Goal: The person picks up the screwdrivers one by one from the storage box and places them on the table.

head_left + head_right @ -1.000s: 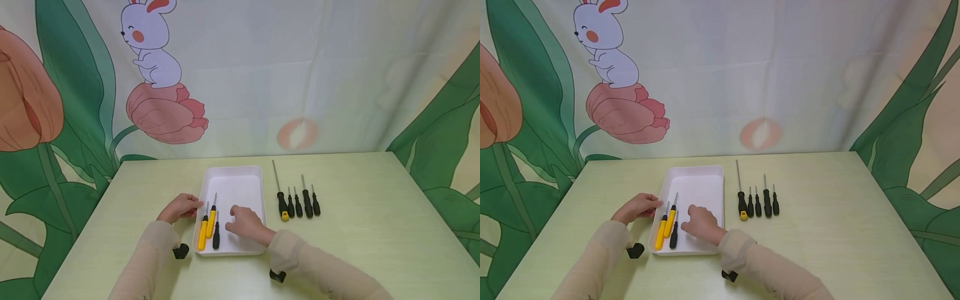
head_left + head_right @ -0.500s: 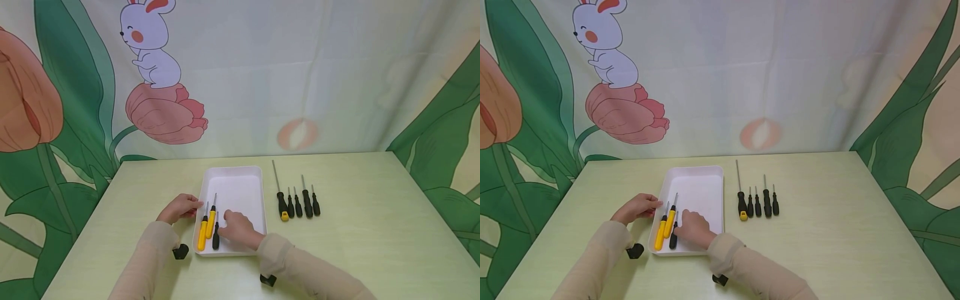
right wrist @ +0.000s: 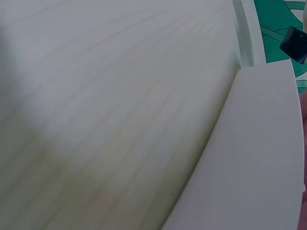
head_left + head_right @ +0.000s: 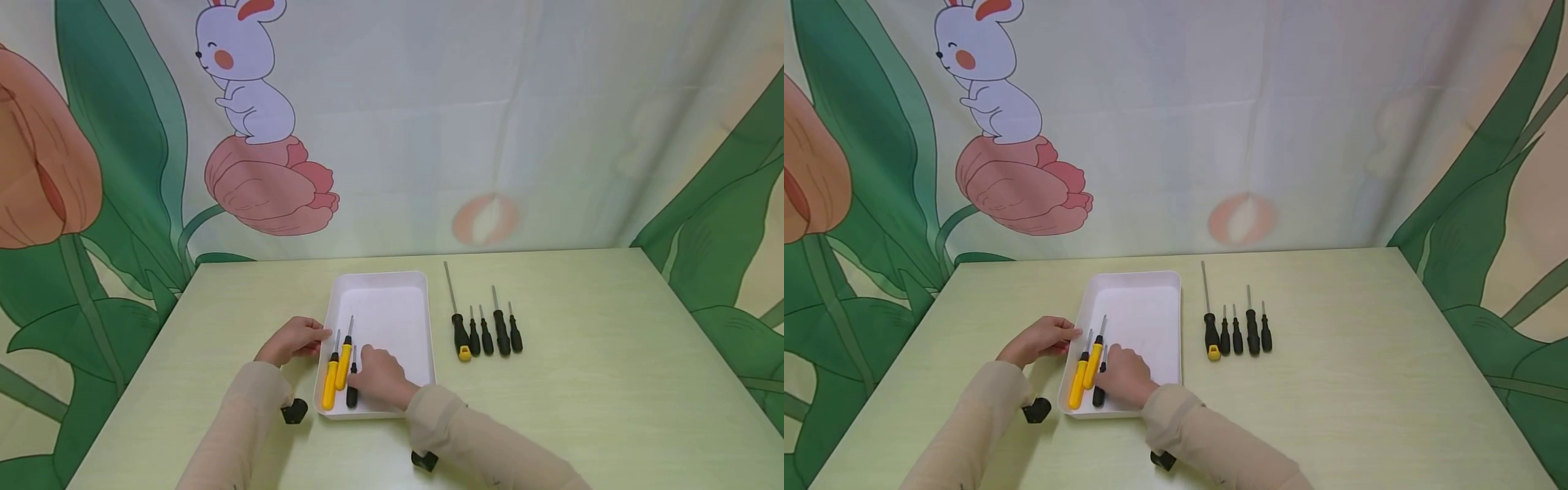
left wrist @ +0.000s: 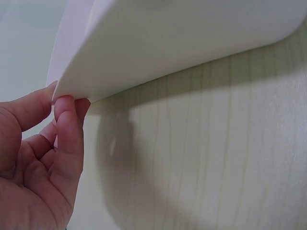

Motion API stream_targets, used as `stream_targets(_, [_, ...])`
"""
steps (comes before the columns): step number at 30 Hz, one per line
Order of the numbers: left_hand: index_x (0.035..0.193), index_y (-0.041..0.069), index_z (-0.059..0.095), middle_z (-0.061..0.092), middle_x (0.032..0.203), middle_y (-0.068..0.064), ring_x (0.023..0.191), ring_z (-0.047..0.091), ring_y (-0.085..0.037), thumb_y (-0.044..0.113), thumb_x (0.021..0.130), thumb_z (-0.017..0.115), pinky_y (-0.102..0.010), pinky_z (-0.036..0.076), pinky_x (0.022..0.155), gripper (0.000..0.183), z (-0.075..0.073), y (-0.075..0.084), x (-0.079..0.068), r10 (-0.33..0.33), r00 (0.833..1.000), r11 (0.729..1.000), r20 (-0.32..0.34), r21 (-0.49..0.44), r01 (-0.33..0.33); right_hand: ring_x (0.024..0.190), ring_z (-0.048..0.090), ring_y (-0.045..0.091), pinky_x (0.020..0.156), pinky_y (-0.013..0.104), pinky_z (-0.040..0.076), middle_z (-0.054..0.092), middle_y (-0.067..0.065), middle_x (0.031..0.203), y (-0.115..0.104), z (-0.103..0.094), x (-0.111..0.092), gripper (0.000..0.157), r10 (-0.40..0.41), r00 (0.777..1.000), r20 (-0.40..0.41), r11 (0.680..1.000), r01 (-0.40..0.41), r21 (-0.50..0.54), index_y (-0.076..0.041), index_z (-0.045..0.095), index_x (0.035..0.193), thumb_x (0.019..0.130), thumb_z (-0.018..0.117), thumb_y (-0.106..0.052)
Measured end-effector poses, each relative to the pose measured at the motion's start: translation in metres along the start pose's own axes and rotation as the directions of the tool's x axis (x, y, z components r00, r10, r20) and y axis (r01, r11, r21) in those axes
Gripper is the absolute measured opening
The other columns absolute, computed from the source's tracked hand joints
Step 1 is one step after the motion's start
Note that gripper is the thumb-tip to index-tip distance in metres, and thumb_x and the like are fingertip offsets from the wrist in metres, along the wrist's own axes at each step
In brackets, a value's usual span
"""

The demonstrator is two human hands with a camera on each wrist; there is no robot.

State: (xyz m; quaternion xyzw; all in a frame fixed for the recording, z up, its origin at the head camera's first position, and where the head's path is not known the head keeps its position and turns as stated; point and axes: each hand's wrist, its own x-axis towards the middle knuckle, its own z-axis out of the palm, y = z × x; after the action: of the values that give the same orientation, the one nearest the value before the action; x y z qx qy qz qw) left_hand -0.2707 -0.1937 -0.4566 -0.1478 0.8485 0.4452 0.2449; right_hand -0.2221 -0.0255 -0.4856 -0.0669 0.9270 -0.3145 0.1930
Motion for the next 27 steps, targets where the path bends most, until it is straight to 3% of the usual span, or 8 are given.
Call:
stream_targets(13, [0.103, 0.0, 0.053, 0.05, 0.073, -0.002, 0.061, 0.048, -0.012, 0.024, 0.086, 0.056, -0.017, 0.045, 0.057, 0.03, -0.0006, 0.0, 0.0018, -0.003, 1.0, 1.0, 0.013, -0.007, 0.003, 0.053, 0.046, 0.017, 0.045, 0.025, 0.034, 0.048, 0.005, 0.065, -0.0075, 0.0028, -0.0056, 0.035, 0.004, 1.0, -0.019, 0.998, -0.003, 0.058, -0.005, 0.046, 0.085, 0.07, 0.071, -0.025])
stream_targets(27, [0.106, 0.0, 0.052, 0.05, 0.076, -0.003, 0.063, 0.048, -0.013, 0.025, 0.087, 0.056, -0.017, 0.044, 0.058, 0.031, -0.0004, -0.0002, 0.004, -0.014, 1.0, 1.0, 0.016, 0.003, 0.014, 0.053, 0.048, 0.017, 0.045, 0.023, 0.038, 0.049, 0.005, 0.066, -0.0102, 0.006, -0.006, 0.032, -0.001, 1.0, -0.024, 0.997, 0.002, 0.078, -0.004, 0.047, 0.085, 0.07, 0.071, -0.017])
